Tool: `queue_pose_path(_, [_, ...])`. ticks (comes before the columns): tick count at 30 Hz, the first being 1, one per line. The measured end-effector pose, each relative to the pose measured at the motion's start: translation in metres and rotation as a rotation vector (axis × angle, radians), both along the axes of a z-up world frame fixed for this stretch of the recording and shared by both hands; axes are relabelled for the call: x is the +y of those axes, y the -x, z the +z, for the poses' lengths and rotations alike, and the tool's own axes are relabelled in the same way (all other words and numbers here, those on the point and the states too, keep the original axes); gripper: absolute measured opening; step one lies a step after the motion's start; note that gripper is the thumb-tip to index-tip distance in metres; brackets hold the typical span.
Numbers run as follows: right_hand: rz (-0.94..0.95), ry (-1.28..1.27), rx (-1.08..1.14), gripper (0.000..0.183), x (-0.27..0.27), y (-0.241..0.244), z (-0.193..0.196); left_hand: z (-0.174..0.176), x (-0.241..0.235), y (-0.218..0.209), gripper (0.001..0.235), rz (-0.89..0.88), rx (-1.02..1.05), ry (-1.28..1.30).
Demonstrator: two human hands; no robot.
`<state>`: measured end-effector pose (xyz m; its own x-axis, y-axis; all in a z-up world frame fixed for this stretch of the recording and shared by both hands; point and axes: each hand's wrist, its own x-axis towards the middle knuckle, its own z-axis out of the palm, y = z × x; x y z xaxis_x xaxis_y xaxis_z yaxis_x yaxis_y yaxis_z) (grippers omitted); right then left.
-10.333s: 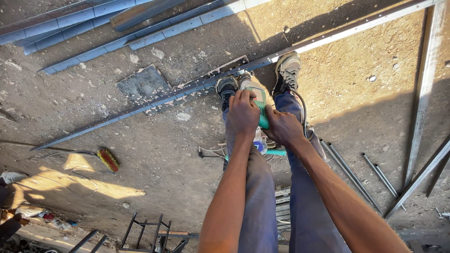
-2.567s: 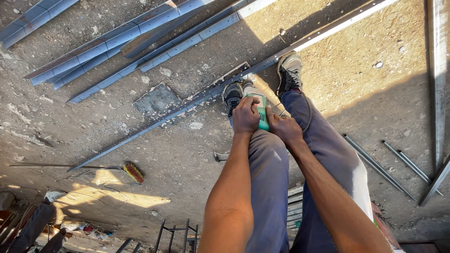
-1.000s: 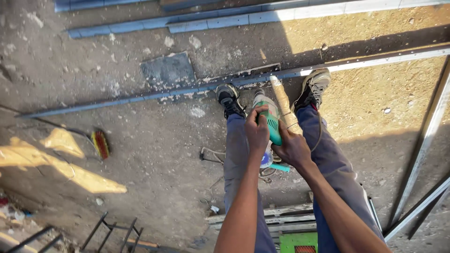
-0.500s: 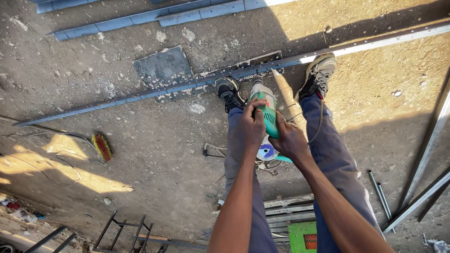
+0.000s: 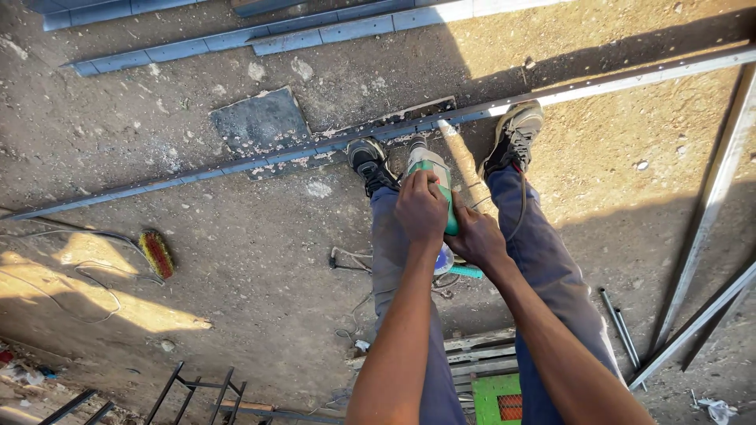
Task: Using a power drill to create a series of holes in a metal angle bar on the ground.
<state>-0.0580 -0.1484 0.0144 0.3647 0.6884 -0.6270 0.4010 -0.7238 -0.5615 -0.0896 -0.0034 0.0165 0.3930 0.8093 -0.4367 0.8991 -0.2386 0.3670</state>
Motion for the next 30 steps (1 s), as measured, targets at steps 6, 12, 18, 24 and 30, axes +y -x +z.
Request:
queue_pose_path(6, [-0.040,-0.003,0.030,0.089,0.006,-0.015,-0.007,0.001,0.010,-0.021,0.020,-0.022,0.041,-0.039])
queue_pose_path(12, [0.003,0.049,0.061,0.092,0.039,-0.035,0.023,0.009,0.020,-0.025,0.013,0.150,0.149,0.024])
queue_pose_path(18, [-0.017,0.058,0.118,0.091,0.044,-0.034,0.037,0.024,0.027,-0.021,0.025,0.205,0.019,0.106])
queue_pose_path(24, [0.012,0.051,0.096,0.090,0.029,-0.020,0.026,0.017,0.014,-0.008,0.028,0.227,0.026,0.115])
queue_pose_path(30, [0.029,0.044,0.047,0.088,0.028,-0.017,0.023,0.013,0.013,-0.001,0.029,0.236,-0.010,0.133])
